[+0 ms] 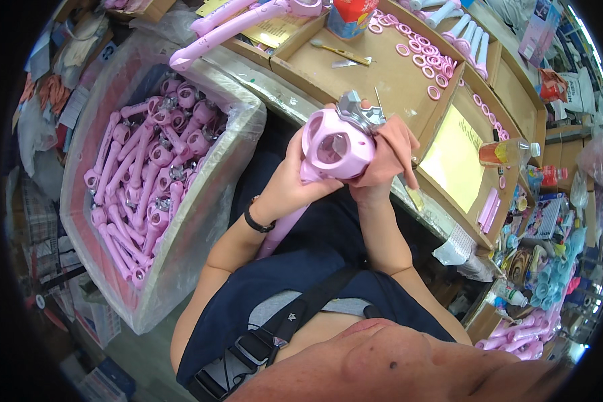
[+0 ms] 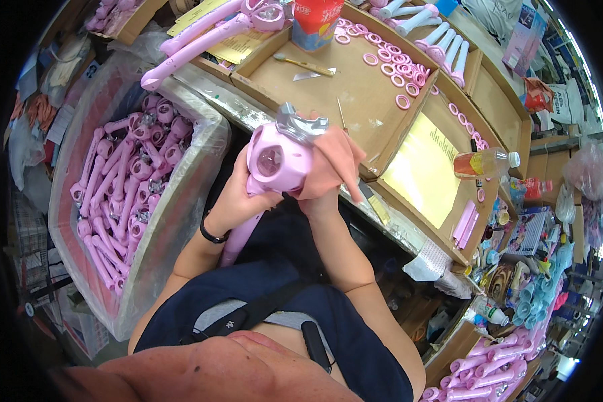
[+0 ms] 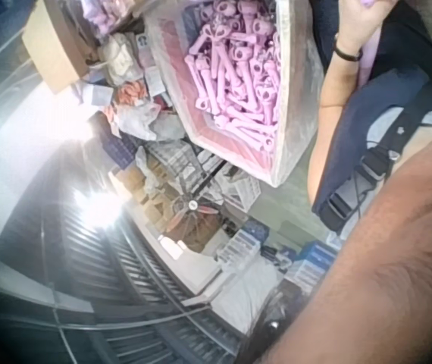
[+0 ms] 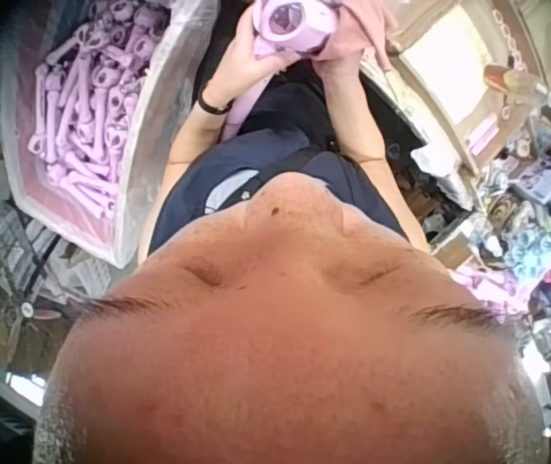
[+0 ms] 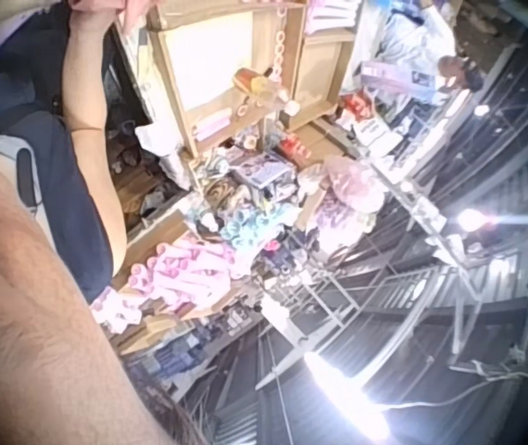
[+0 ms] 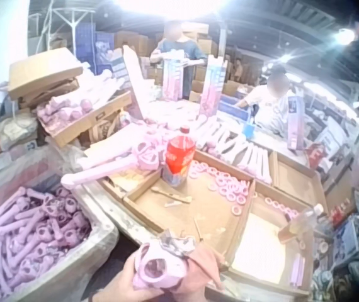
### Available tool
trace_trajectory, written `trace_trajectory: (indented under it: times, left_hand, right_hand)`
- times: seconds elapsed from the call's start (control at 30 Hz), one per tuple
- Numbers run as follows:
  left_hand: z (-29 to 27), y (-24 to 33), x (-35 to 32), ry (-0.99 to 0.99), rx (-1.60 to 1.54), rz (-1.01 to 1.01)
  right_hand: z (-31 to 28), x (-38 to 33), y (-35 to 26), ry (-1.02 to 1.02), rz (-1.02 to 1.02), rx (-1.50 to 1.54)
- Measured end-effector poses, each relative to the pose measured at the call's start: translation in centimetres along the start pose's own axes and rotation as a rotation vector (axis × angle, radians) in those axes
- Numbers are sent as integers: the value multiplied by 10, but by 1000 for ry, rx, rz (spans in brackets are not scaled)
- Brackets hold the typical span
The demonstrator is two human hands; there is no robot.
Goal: The person assembles pink plastic batons by inserting a small metal pin into the head, wiping the surface with a cloth, and attaching a pink ring to the handle. The person repeats this sequence for multiple batons, placing finished units on the table.
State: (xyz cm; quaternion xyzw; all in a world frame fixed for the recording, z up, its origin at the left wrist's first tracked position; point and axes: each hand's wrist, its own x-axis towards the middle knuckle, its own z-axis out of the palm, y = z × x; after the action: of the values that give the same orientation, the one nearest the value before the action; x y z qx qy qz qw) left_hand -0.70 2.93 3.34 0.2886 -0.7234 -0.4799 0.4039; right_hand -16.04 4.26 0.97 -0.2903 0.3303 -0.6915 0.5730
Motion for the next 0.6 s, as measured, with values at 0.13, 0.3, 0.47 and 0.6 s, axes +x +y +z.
trace_trajectory:
  times: [0.13, 0.3, 0.47, 0.6]
  left_hand:
    - [-6, 4, -2, -90, -830, -351]
    - [-29, 1, 9, 97, -923, -226]
    - [-55, -8, 20, 477, -873, -99]
    - [-69, -15, 17, 698, -876, -78]
  right_hand:
    - [-6, 0, 22, -26, -300, -546]
    - [5, -23, 42, -194, 224, -83]
    - [9, -50, 38, -249, 455, -373]
    - [0, -56, 34, -157, 622, 19]
